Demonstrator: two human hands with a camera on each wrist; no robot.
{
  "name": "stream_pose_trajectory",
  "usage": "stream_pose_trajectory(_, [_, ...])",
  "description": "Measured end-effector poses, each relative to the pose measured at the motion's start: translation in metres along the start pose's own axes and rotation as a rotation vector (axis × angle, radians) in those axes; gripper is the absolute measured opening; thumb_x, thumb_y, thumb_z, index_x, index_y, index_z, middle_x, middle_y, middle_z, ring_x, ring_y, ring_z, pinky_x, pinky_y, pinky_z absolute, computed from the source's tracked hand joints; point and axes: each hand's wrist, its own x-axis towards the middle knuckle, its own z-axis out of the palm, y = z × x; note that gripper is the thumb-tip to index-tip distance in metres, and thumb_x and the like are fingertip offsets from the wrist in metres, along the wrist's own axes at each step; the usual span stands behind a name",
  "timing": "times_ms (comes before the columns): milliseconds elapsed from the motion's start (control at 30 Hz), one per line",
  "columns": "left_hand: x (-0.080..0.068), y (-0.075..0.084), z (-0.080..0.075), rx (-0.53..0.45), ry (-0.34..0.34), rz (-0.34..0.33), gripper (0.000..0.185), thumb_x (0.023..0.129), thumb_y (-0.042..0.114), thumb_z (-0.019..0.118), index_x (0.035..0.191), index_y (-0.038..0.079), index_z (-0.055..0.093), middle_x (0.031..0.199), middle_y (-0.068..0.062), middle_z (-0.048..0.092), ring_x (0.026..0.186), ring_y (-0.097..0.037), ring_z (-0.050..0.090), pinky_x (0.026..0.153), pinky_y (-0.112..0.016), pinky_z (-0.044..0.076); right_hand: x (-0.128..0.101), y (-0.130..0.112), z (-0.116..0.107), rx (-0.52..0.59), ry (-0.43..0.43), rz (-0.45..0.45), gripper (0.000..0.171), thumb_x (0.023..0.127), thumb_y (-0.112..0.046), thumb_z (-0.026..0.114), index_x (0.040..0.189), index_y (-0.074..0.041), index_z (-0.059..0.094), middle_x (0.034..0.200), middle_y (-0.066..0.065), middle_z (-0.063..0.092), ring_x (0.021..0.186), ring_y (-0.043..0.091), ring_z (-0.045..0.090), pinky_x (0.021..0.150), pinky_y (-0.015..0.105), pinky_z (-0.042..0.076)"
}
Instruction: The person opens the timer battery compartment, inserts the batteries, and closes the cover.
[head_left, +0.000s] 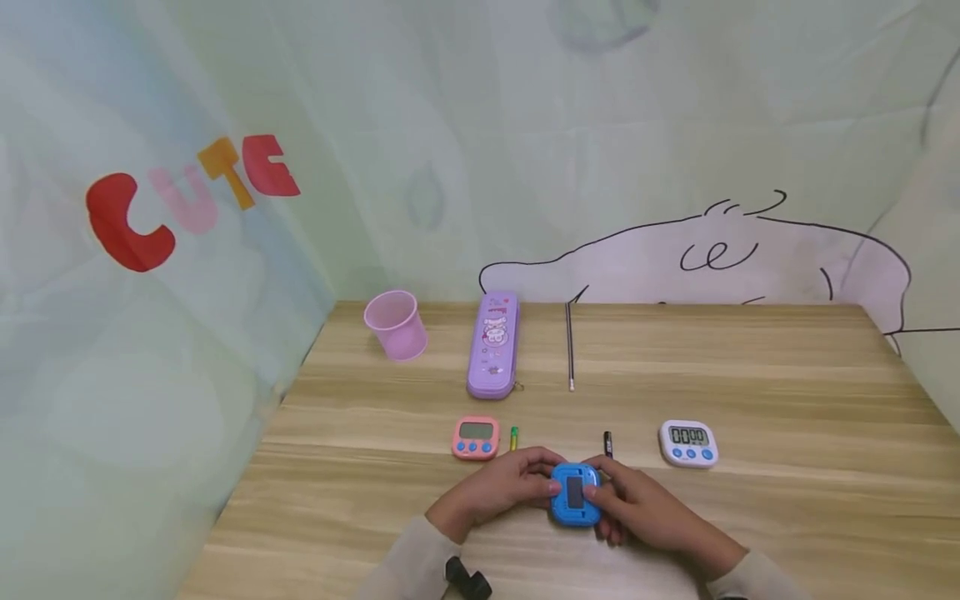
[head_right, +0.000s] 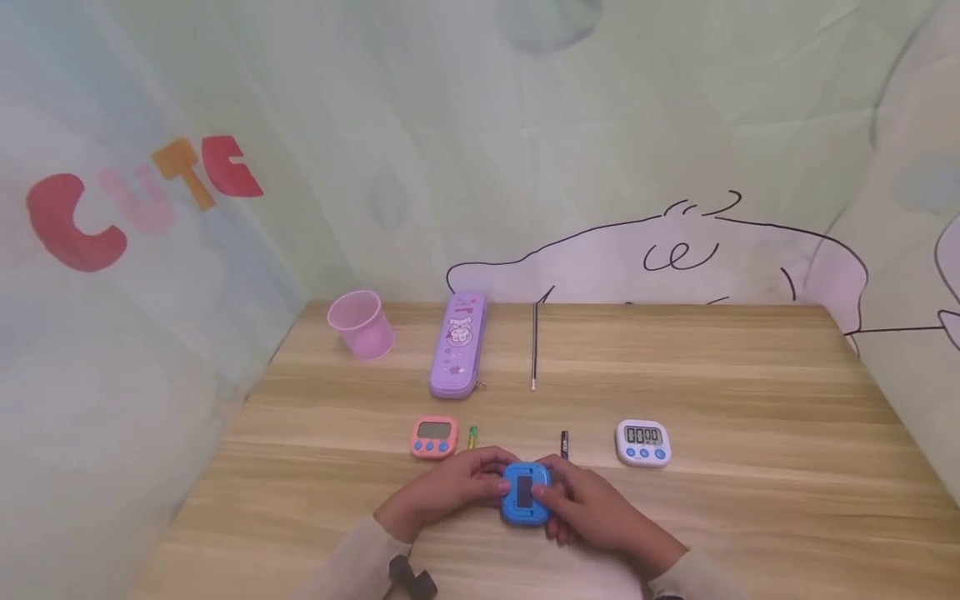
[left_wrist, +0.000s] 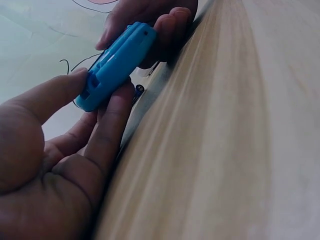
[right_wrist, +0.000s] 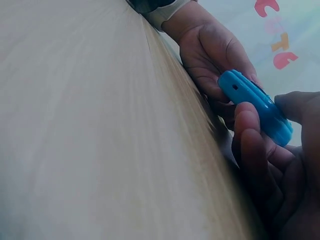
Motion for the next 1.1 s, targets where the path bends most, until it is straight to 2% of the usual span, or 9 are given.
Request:
stream_pose_trajectory(267, [-0.0046, 0.0011, 0.0007, 0.0, -0.012, 0.004, 0.036, 0.096, 0.014, 0.062, 0.128, -0.001, 0.055, 0.111, -0.01, 0.064, 0.099, -0.018, 0.063, 0.086, -0.034, 0.057, 0.0013, 0.0007, 0.0041, -0.021, -0.018, -0.022, 0.032, 0.104, -0.029, 0.048, 0.131, -0.012, 0.047, 0.068, 0.002, 0.066, 0.053, 0.017, 0.062, 0.048, 0.036, 0.056])
stream_pose_trajectory(500, [-0.0029, -0.0029, 0.0011, -0.009, -0.021, 0.038, 0.033, 0.096, 0.011, 0.062, 0.126, -0.003, 0.055, 0.107, -0.009, 0.064, 0.097, -0.016, 0.063, 0.085, -0.032, 0.057, -0.0008, -0.0018, 0.0043, -0.028, -0.028, -0.034, 0.031, 0.104, -0.028, 0.048, 0.129, -0.01, 0.046, 0.068, 0.002, 0.065, 0.054, 0.014, 0.061, 0.048, 0.036, 0.056])
stream_pose_trajectory(733, [-0.0017, -0.0038, -0.0001, -0.012, -0.028, 0.026, 0.03, 0.096, 0.008, 0.062, 0.123, -0.003, 0.055, 0.107, -0.009, 0.065, 0.096, -0.017, 0.064, 0.085, -0.033, 0.057, -0.0013, -0.0034, 0.0028, -0.05, -0.047, -0.034, 0.033, 0.104, -0.028, 0.047, 0.133, -0.011, 0.044, 0.069, 0.0, 0.065, 0.055, 0.013, 0.061, 0.051, 0.034, 0.057])
stream_pose_trajectory(1100, [-0.0018, -0.0005, -0.002, 0.015, -0.032, 0.023, 0.031, 0.095, 0.012, 0.064, 0.123, -0.001, 0.057, 0.107, -0.008, 0.066, 0.097, -0.017, 0.064, 0.086, -0.033, 0.057, 0.0014, -0.0022, 0.0002, -0.059, -0.055, -0.063, 0.029, 0.104, -0.026, 0.047, 0.13, -0.013, 0.045, 0.068, -0.001, 0.065, 0.054, 0.012, 0.061, 0.049, 0.033, 0.056])
